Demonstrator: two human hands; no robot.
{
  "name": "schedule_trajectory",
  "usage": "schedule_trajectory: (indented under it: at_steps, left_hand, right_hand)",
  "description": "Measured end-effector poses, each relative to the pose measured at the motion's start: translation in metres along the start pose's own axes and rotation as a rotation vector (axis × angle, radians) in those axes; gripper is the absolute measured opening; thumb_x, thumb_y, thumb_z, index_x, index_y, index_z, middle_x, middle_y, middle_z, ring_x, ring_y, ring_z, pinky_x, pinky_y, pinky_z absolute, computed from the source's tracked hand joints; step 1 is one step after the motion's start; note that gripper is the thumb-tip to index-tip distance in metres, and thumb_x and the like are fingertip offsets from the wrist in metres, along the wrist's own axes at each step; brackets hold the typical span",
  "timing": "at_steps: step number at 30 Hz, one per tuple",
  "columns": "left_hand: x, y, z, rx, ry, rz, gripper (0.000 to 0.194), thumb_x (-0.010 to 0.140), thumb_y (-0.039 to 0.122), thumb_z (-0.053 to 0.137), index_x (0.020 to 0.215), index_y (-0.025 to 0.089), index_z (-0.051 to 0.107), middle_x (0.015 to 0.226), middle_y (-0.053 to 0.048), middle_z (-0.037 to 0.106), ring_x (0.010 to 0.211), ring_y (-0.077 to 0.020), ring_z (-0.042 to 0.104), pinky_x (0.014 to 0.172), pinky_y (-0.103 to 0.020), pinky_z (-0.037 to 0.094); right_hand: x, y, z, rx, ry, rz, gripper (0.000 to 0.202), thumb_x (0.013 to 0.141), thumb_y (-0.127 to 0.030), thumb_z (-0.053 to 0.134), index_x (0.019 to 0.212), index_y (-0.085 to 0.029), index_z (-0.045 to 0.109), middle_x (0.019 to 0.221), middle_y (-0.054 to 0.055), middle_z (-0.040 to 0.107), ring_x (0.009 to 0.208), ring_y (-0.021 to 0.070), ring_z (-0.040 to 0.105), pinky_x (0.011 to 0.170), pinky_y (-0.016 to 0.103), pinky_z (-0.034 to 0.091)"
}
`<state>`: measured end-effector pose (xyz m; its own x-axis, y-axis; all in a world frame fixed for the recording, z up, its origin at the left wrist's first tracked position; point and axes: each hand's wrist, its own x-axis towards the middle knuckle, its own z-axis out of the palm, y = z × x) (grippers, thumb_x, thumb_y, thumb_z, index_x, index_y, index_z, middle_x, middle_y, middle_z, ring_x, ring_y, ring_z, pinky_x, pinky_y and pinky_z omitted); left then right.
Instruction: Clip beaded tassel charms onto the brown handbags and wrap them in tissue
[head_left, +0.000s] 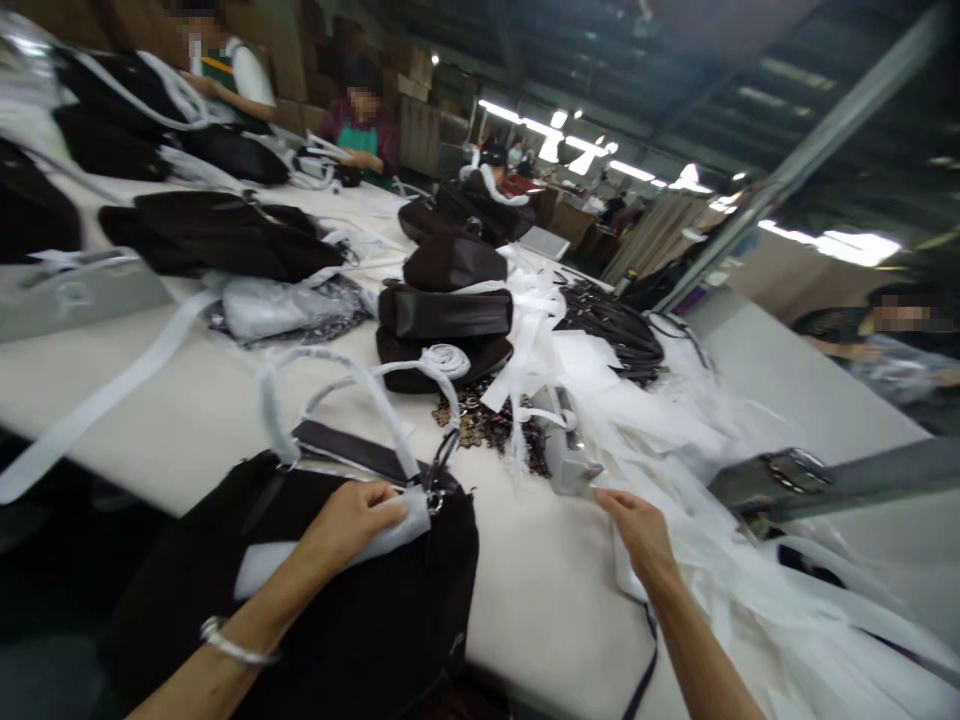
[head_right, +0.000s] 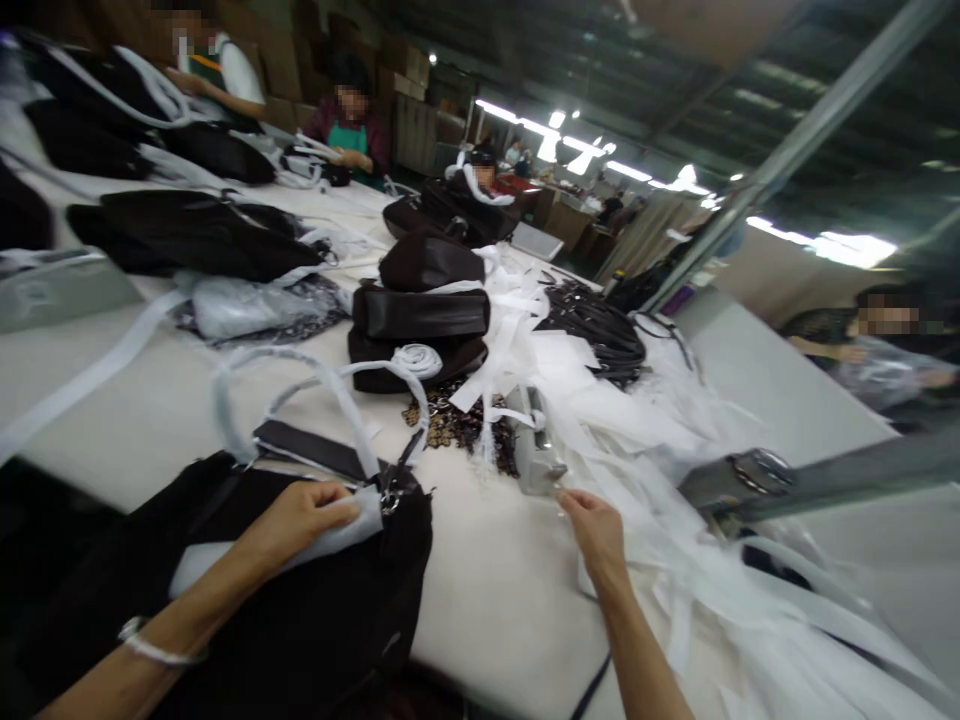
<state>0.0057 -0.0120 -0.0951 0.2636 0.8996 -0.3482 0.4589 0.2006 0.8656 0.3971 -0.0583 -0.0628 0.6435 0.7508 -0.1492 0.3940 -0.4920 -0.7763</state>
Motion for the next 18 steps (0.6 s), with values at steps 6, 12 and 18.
schedule_trajectory:
  at_steps: [6, 12, 18]
  left_hand:
    - [-0.004, 0.005, -0.002, -0.047, 0.056, -0.013, 0.021, 0.067, 0.035, 0.060, 0.060, 0.015, 0.060, 0.052, 0.005, 0.046, 0.050, -0.0097, 0.035, 0.048, -0.022, 0.023]
    - [-0.004, -0.001, -0.003, -0.112, 0.032, 0.011, 0.025, 0.067, 0.038, 0.063, 0.061, 0.014, 0.060, 0.052, 0.005, 0.047, 0.051, -0.0093, 0.037, 0.047, -0.021, 0.023]
    - [-0.005, -0.003, -0.005, 0.004, 0.068, 0.058, 0.033, 0.071, 0.047, 0.063, 0.064, 0.015, 0.065, 0.056, 0.003, 0.055, 0.057, -0.0123, 0.048, 0.051, -0.022, 0.027]
  right_hand:
    - [-0.102, -0.067, 0.067, 0.282, -0.559, -0.195, 0.027, 0.070, -0.040, 0.077, 0.086, -0.018, 0.075, 0.076, 0.005, 0.072, 0.072, 0.0197, 0.064, 0.069, 0.031, 0.051]
    - [-0.150, -0.109, 0.144, 0.382, -0.760, -0.242, 0.031, 0.073, -0.029, 0.074, 0.099, -0.019, 0.061, 0.066, -0.002, 0.067, 0.060, 0.0133, 0.060, 0.059, 0.024, 0.047]
    - [-0.135, -0.107, 0.167, 0.238, -0.690, -0.265, 0.021, 0.073, -0.029, 0.071, 0.083, -0.020, 0.055, 0.060, -0.004, 0.063, 0.055, 0.0132, 0.058, 0.051, 0.023, 0.046]
